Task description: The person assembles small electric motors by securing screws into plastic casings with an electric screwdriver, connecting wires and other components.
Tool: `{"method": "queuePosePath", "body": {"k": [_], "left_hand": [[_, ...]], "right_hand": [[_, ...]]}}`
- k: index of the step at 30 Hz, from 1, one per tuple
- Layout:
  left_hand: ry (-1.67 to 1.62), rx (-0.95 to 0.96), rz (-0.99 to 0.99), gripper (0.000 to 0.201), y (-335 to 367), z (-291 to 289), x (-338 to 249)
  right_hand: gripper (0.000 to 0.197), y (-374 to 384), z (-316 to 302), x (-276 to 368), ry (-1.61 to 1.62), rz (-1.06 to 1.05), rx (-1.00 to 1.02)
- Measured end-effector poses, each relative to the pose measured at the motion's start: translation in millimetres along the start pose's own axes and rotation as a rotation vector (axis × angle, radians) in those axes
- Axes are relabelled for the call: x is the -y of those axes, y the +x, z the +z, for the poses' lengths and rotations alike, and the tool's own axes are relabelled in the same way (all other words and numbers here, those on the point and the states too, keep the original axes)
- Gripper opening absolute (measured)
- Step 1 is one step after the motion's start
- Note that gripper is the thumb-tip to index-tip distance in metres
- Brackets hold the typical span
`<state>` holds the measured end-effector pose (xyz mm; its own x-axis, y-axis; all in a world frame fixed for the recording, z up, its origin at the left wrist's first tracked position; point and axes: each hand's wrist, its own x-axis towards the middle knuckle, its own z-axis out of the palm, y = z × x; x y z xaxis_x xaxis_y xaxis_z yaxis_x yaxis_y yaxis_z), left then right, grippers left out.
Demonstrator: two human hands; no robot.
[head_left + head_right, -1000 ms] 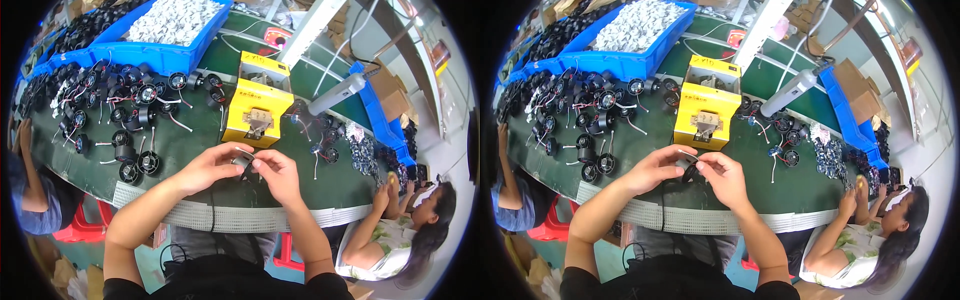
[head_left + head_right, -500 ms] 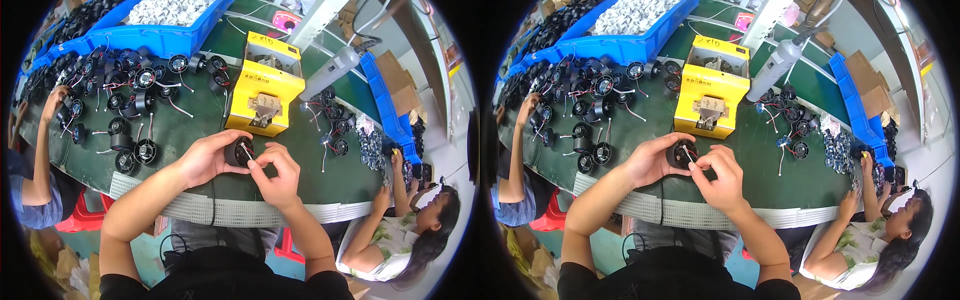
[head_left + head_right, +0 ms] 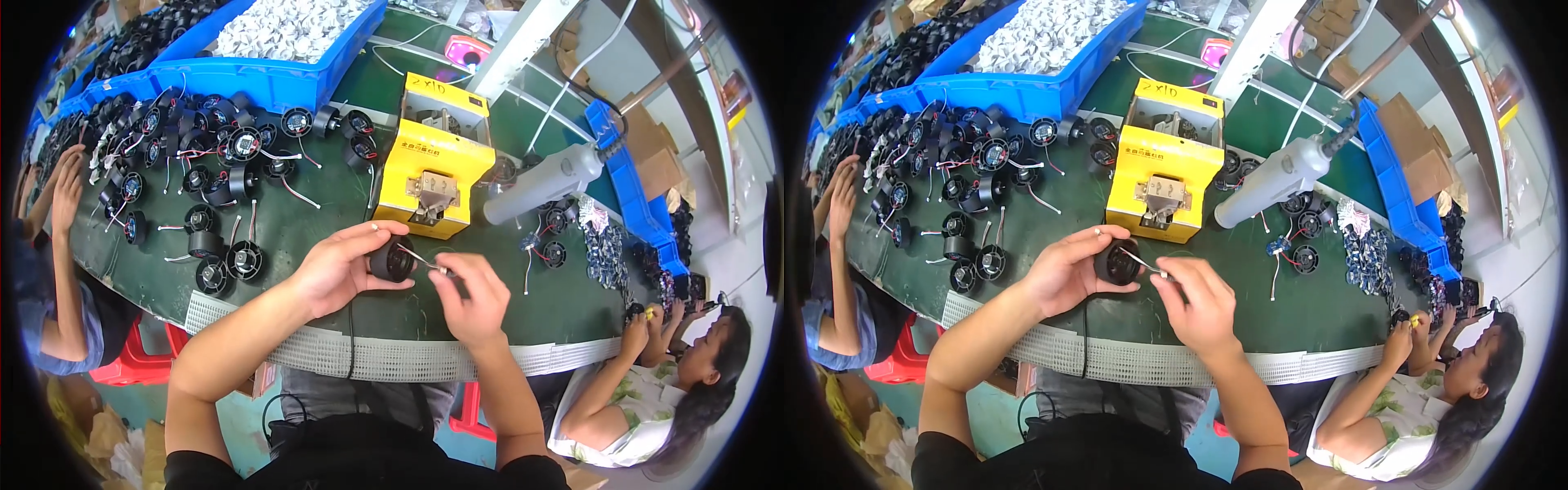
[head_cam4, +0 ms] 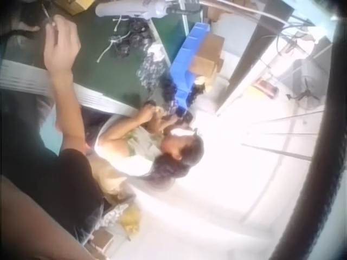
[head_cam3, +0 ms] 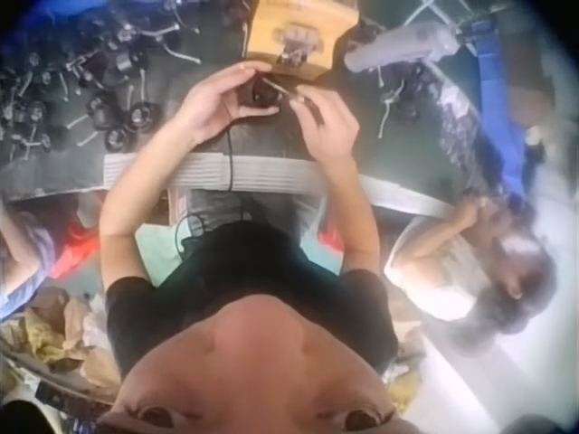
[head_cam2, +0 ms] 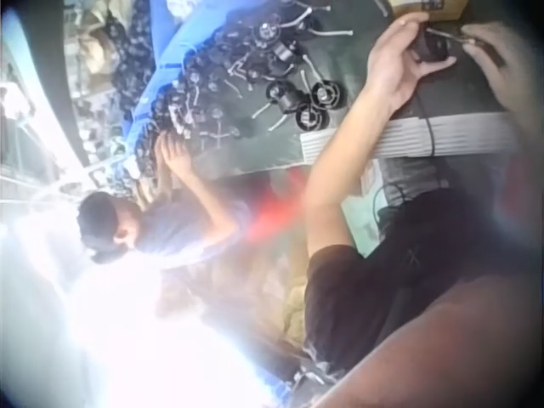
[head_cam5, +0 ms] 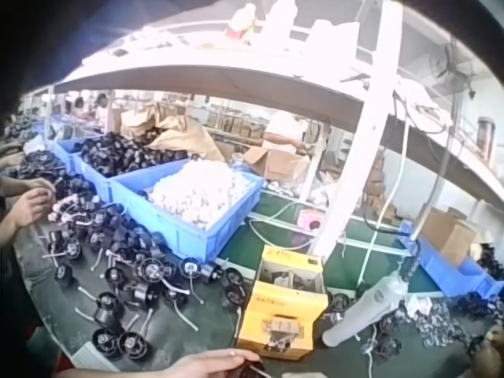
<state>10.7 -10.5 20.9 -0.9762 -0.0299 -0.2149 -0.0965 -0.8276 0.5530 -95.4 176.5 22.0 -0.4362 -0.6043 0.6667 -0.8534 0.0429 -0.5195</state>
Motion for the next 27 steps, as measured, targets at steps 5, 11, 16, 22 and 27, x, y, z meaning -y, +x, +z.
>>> {"method": "queuePosePath", "body": {"k": [5,11,16,22,27], "left_hand": [[0.013,0.030,0.139,0.030,3,-4,10],[0.023,0.199,0.128,0.041,2,2,17],[0.051,0.220,0.145,0.044,1,4,20],[0.065,0.218,0.160,0.045,1,2,24],[0.073,0.232,0.169,0.048,1,2,25]], "right_hand": [[0.017,1,11,17,0.790,0.653,-0.001],[0.022,-1,22,18,0.649,0.556,0.013],[0.023,-7,24,13,0.586,0.415,-0.039],[0.019,-9,30,14,0.479,0.349,-0.085],[0.023,-4,29,17,0.158,0.172,-0.137]]}}
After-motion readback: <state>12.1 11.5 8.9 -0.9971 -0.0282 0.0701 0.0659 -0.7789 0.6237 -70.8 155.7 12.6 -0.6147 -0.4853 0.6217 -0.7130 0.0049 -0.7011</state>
